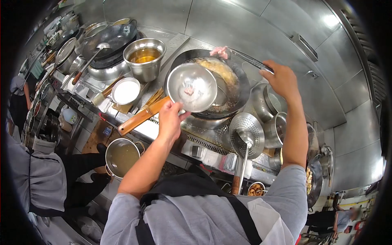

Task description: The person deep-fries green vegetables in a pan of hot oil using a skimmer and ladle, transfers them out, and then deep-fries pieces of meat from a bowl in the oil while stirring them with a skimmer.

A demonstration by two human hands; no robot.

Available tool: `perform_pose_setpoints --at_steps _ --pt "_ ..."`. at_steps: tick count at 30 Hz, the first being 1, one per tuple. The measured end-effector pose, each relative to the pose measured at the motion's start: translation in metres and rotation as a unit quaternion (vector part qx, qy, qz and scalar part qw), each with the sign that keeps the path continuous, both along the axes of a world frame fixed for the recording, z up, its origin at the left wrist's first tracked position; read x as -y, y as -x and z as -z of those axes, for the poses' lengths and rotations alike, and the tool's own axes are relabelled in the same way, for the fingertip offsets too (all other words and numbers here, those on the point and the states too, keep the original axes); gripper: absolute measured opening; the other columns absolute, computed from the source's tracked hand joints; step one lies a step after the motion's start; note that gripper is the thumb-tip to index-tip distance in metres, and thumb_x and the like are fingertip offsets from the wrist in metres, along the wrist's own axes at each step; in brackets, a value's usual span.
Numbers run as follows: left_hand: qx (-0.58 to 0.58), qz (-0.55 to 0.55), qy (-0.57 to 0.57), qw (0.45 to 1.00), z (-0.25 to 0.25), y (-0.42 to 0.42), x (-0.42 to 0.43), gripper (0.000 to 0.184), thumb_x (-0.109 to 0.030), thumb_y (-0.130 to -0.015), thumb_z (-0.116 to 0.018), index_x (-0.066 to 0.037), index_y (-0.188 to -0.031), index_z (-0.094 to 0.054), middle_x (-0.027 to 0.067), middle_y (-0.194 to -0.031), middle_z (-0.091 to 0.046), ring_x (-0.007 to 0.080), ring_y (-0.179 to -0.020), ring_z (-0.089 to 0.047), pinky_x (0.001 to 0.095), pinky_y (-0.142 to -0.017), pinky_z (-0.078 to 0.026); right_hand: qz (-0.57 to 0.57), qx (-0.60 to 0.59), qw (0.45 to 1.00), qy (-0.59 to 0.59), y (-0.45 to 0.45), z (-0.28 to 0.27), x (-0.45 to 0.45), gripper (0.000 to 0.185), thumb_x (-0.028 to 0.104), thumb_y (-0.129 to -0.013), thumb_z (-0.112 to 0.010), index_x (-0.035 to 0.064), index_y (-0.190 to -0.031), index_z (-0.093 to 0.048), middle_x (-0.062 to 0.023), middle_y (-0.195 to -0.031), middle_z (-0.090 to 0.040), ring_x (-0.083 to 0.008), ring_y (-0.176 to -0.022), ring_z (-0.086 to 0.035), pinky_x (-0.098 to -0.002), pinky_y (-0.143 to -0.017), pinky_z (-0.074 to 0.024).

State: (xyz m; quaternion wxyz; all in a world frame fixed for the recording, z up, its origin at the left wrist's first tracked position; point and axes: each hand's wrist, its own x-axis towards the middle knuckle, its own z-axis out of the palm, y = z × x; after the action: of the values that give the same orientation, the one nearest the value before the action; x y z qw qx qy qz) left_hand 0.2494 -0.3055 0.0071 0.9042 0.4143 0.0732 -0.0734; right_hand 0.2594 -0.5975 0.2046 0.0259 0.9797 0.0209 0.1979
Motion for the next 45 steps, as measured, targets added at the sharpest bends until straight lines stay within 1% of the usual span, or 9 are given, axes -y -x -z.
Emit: perform_pose_setpoints --at_steps 8,11,16,18,25,34,39,42,45 --pt "-0.02 -0.01 0.005 1.0 0.0 0.035 0.0 0.013 -0.008 -0.09 -0.056 -0.008 -0.08 -0.049 0.0066 -0.091 -0.063 0.0156 -0.085 -0.063 0.0351 -0.077 -0.057 0.115 -0.17 0.979 0.004 -0.163 0.148 0.043 0.045 0.042 -0.084 -0.06 0.013 -0.119 -0.062 -0.0156 -0.118 -0.064 -0.0319 -0.111 -0.059 -0.0438 -0.093 -0.0472" --pt "-0.01 -0.03 0.017 0.999 0.008 0.036 -0.013 0.009 -0.009 -0.091 -0.056 -0.007 -0.084 -0.051 0.0059 -0.092 -0.063 0.0153 -0.084 -0.062 0.0352 -0.077 -0.056 0.133 -0.099 0.98 -0.109 -0.161 0.161 0.037 0.049 0.047 -0.085 -0.059 0.0121 -0.12 -0.061 -0.0164 -0.112 -0.066 -0.0328 -0.109 -0.061 -0.0441 -0.092 -0.0473" --pt "0.02 -0.091 -0.019 0.995 -0.003 0.018 -0.03 0.013 -0.008 -0.09 -0.057 -0.008 -0.08 -0.049 0.003 -0.087 -0.058 0.0124 -0.08 -0.06 0.0335 -0.075 -0.056 -0.047 0.028 0.982 -0.181 -0.069 0.064 -0.002 0.048 0.043 -0.085 -0.063 0.0082 -0.117 -0.062 -0.0165 -0.106 -0.068 -0.0346 -0.098 -0.065 -0.043 -0.083 -0.0488" --pt "0.062 -0.104 -0.03 0.992 0.0 0.006 -0.032 0.015 -0.007 -0.09 -0.058 -0.008 -0.079 -0.049 0.0021 -0.085 -0.056 0.011 -0.079 -0.058 0.0331 -0.074 -0.056 -0.104 -0.066 0.978 -0.166 -0.019 0.023 -0.026 0.044 0.037 -0.085 -0.066 0.0075 -0.117 -0.063 -0.0142 -0.104 -0.069 -0.0318 -0.09 -0.067 -0.0361 -0.079 -0.0498" --pt "0.161 -0.075 -0.058 0.982 -0.017 -0.004 -0.011 0.02 -0.009 -0.09 -0.06 -0.012 -0.074 -0.048 0.0001 -0.086 -0.062 0.0098 -0.08 -0.059 0.0323 -0.076 -0.053 -0.188 -0.016 0.982 -0.016 0.042 0.04 -0.08 0.034 0.027 -0.083 -0.067 0.0095 -0.113 -0.064 -0.0137 -0.104 -0.068 -0.0344 -0.09 -0.065 -0.044 -0.075 -0.0512" --pt "0.084 -0.043 -0.025 0.995 -0.004 -0.005 -0.014 0.018 -0.007 -0.089 -0.056 -0.009 -0.074 -0.046 0.0051 -0.087 -0.059 0.0141 -0.082 -0.06 0.0375 -0.08 -0.057 -0.049 0.02 0.998 -0.044 0.05 0.016 -0.031 0.035 0.034 -0.082 -0.067 0.0114 -0.109 -0.068 -0.0129 -0.092 -0.07 -0.0341 -0.088 -0.066 -0.0435 -0.075 -0.0512" --pt "0.063 -0.046 -0.027 0.997 0.012 0.005 -0.019 0.019 -0.006 -0.09 -0.056 -0.008 -0.074 -0.047 0.0047 -0.088 -0.059 0.013 -0.082 -0.059 0.0355 -0.08 -0.057 0.041 -0.034 0.999 0.006 -0.035 0.091 0.038 0.034 0.038 -0.086 -0.063 0.0122 -0.109 -0.068 -0.0165 -0.095 -0.069 -0.0379 -0.093 -0.064 -0.0461 -0.078 -0.0487" --pt "0.059 -0.05 -0.017 0.997 0.002 0.016 -0.025 0.018 -0.006 -0.09 -0.057 -0.008 -0.074 -0.049 0.0049 -0.088 -0.06 0.0125 -0.082 -0.06 0.0336 -0.079 -0.057 0.131 -0.05 0.973 -0.183 -0.062 0.136 0.048 0.036 0.036 -0.087 -0.064 0.0076 -0.11 -0.067 -0.0144 -0.088 -0.07 -0.0272 -0.083 -0.067 -0.0367 -0.073 -0.0496" --pt "0.06 -0.059 0.001 0.996 0.0 0.024 -0.039 0.018 -0.007 -0.09 -0.059 -0.008 -0.075 -0.049 0.0047 -0.088 -0.06 0.0125 -0.082 -0.06 0.0333 -0.078 -0.057 0.072 0.024 0.855 -0.513 -0.034 0.141 0.026 0.04 0.032 -0.087 -0.067 0.0009 -0.112 -0.064 -0.0068 -0.078 -0.065 -0.0123 -0.069 -0.058 -0.0268 -0.063 -0.0445"
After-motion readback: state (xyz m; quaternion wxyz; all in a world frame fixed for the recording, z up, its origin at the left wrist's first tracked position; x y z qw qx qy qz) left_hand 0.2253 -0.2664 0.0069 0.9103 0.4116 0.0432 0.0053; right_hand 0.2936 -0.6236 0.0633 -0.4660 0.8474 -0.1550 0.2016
